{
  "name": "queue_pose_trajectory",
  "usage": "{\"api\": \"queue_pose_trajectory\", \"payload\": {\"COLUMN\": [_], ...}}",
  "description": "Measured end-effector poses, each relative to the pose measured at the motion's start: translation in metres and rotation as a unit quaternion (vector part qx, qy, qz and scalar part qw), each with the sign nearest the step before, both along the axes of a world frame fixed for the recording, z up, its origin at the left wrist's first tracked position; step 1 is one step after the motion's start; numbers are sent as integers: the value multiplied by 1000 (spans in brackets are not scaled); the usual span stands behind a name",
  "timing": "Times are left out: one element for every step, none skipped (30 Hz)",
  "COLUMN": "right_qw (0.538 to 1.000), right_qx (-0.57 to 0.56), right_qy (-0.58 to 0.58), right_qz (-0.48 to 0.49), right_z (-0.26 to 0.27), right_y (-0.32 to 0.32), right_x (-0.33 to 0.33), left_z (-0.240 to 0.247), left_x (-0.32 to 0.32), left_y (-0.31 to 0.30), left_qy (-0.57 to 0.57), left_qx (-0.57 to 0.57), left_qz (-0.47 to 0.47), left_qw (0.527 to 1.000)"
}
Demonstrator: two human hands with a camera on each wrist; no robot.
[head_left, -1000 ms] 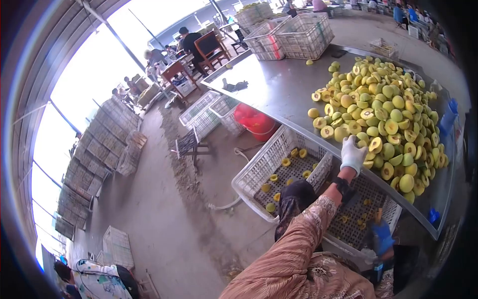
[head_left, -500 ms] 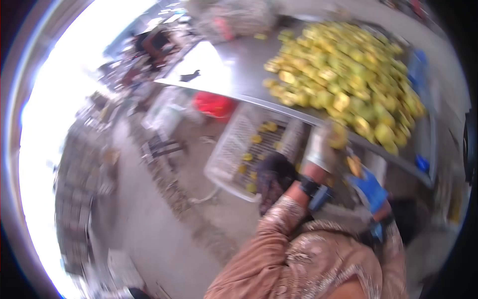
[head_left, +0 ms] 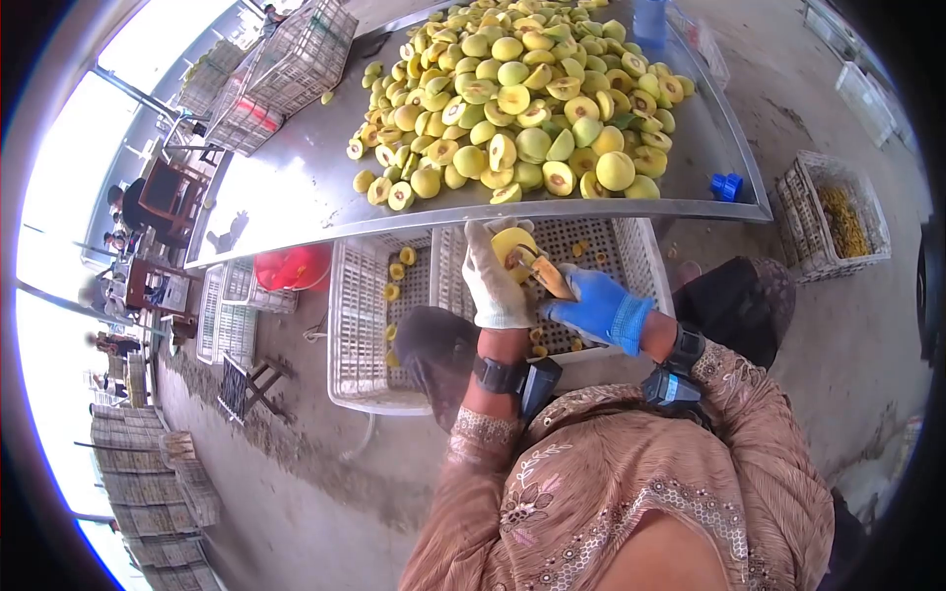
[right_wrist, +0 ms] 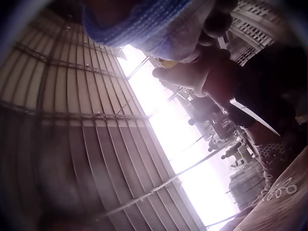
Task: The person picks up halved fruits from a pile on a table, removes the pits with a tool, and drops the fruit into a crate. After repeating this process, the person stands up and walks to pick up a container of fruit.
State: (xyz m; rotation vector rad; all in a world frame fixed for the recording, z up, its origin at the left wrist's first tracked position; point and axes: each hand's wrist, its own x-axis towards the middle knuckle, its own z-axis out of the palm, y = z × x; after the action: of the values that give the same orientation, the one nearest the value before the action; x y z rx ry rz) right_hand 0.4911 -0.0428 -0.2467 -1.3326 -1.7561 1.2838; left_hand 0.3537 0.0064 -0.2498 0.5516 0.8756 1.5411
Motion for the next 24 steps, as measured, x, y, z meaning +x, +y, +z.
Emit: {"api": "queue_pose_trajectory", "payload": {"right_qw": [1000,999,997,996,994,991,988,999,997,981,973,961,947,946,946,945,934,921,907,892,876,858,839,820], "right_qx": [22,41,60,79,103,127,151,38,-75,-186,-219,-252,-285,-288,-291,-295,-311,-326,-341,-358,-376,-394,-409,-423], "right_qy": [-20,-27,-35,-42,-36,-30,-24,-9,8,23,57,93,127,126,124,123,158,191,224,249,274,298,328,358], "right_qz": [0,-8,-17,-26,-25,-22,-20,-2,18,40,53,65,77,75,74,71,83,95,106,117,129,142,145,147], "right_z": [-4,-7,-10,-14,-22,-23,-23,-20,12,29,27,23,21,22,26,28,25,18,12,7,3,-1,-4,-5], "right_y": [0,-1,-3,-5,-5,-4,-4,-6,-8,-8,-7,-7,-7,-9,-11,-12,-12,-12,-12,-12,-12,-11,-10,-10], "right_x": [-1,-3,-6,-7,-8,-10,-11,-6,-1,2,4,8,9,9,8,7,9,13,16,19,21,22,23,24], "left_z": [5,6,5,6,8,9,8,6,5,3,-1,-5,-9,-12,-13,-13,-11,-11,-17,-17,-13,-7,0,2], "left_x": [1,2,3,5,7,9,10,9,8,6,4,2,1,1,0,1,3,5,6,8,11,14,18,20], "left_y": [-5,-7,-7,-8,-10,-12,-13,-14,-14,-13,-11,-10,-9,-7,-6,-6,-7,-7,-5,-4,-4,-5,-9,-8], "left_qy": [7,14,29,48,67,85,75,65,55,62,69,77,87,97,108,99,90,80,64,39,14,-10,-53,-54], "left_qx": [6,12,5,5,4,3,0,-3,-6,-4,-2,-1,-1,-2,-2,0,3,6,13,25,36,47,39,34], "left_qz": [-3,-6,-7,-5,-2,1,-13,-27,-39,-58,-77,-96,-110,-123,-136,-143,-150,-157,-170,-189,-207,-223,-238,-226], "left_qw": [1000,1000,1000,999,998,996,997,997,998,996,995,992,990,988,985,985,985,984,983,981,978,974,969,972]}}
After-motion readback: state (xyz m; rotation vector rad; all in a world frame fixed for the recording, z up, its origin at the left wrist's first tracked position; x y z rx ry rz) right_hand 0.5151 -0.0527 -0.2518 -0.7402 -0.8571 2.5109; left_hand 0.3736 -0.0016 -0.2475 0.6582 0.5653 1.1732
